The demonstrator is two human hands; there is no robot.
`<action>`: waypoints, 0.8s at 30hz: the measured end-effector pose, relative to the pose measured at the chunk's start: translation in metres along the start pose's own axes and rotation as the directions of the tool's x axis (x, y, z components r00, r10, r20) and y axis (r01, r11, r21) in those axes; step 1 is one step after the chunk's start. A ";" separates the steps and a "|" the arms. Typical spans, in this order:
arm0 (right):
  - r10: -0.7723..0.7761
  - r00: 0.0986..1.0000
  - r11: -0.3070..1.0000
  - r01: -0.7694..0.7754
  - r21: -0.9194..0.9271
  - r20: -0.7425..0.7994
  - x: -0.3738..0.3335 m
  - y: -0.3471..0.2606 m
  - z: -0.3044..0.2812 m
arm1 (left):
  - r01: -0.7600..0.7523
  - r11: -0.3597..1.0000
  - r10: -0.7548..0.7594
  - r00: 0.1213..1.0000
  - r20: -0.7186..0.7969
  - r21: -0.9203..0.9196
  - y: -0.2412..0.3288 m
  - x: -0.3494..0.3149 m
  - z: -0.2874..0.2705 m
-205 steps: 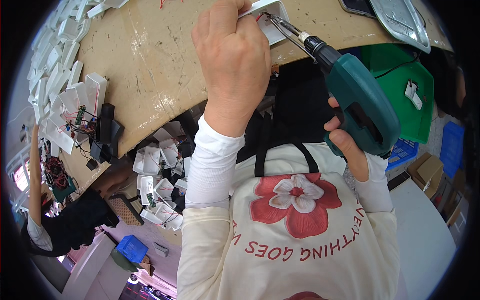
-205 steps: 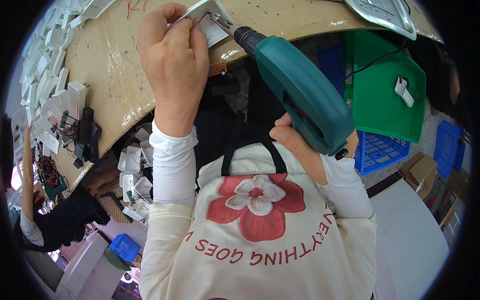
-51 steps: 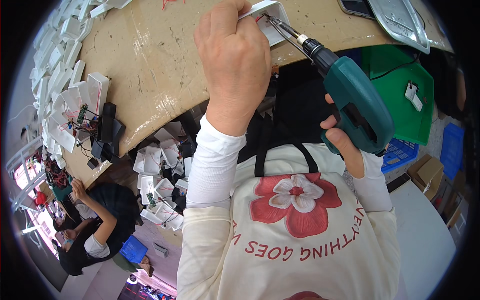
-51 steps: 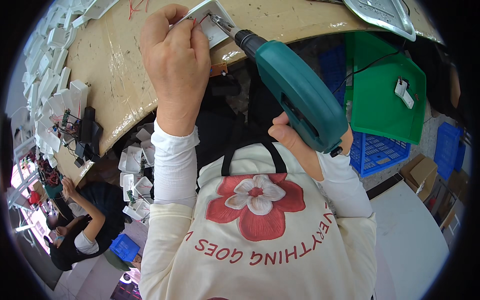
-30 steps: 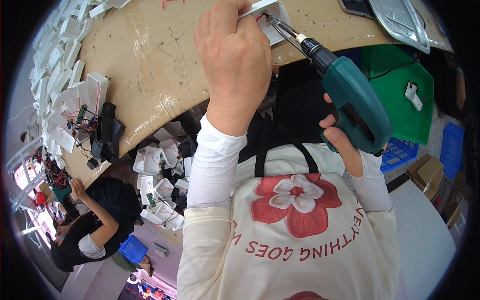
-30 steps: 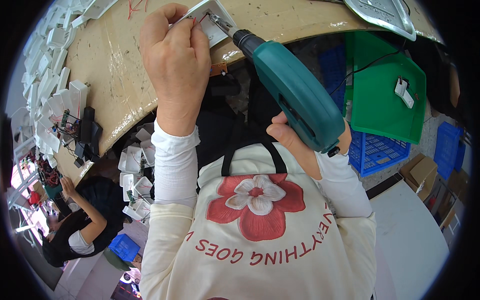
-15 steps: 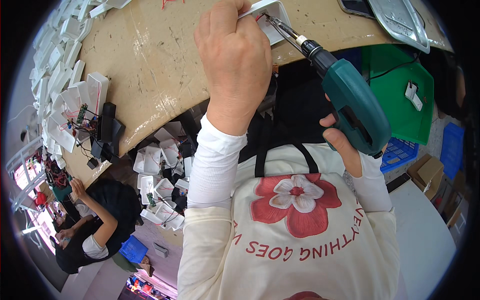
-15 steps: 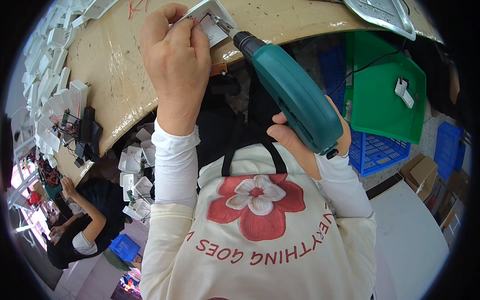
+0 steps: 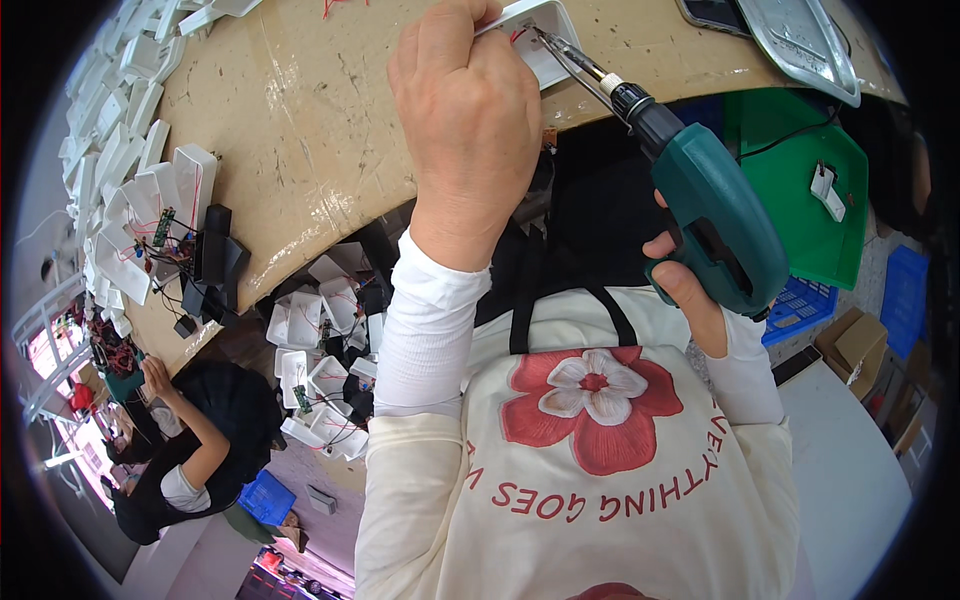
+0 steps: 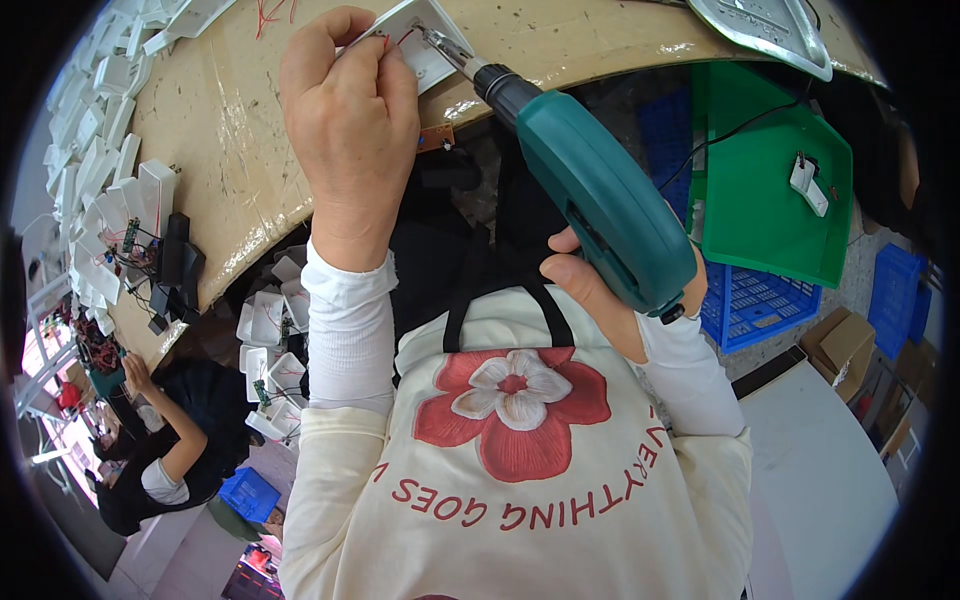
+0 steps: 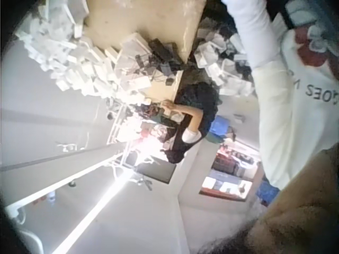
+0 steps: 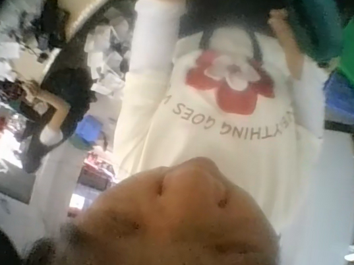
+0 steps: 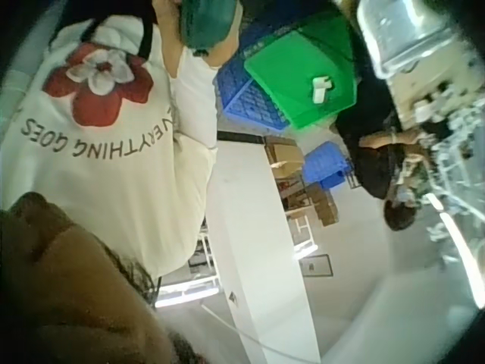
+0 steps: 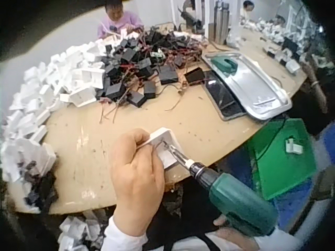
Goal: The person assembles electrical plug housings by positioning wires into plastic casings by hand and soldering the connections using a handheld soldering gun.
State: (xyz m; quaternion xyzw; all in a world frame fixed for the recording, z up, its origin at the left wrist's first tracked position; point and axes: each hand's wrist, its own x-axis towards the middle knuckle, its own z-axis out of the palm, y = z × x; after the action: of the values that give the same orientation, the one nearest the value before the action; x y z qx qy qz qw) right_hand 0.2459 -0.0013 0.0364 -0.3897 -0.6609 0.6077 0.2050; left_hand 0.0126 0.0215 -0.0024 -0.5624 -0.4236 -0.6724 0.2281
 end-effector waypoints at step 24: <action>0.002 1.000 1.000 -0.002 -0.027 0.008 0.005 -0.002 0.000 | -0.039 0.999 0.037 0.998 -0.055 -0.027 -0.002 -0.001 0.004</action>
State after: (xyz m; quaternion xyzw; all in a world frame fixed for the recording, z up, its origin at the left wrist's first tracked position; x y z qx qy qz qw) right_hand 0.2424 0.0024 0.0379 -0.3907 -0.6694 0.6006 0.1966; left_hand 0.0139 0.0256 -0.0037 -0.5549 -0.3970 -0.6889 0.2446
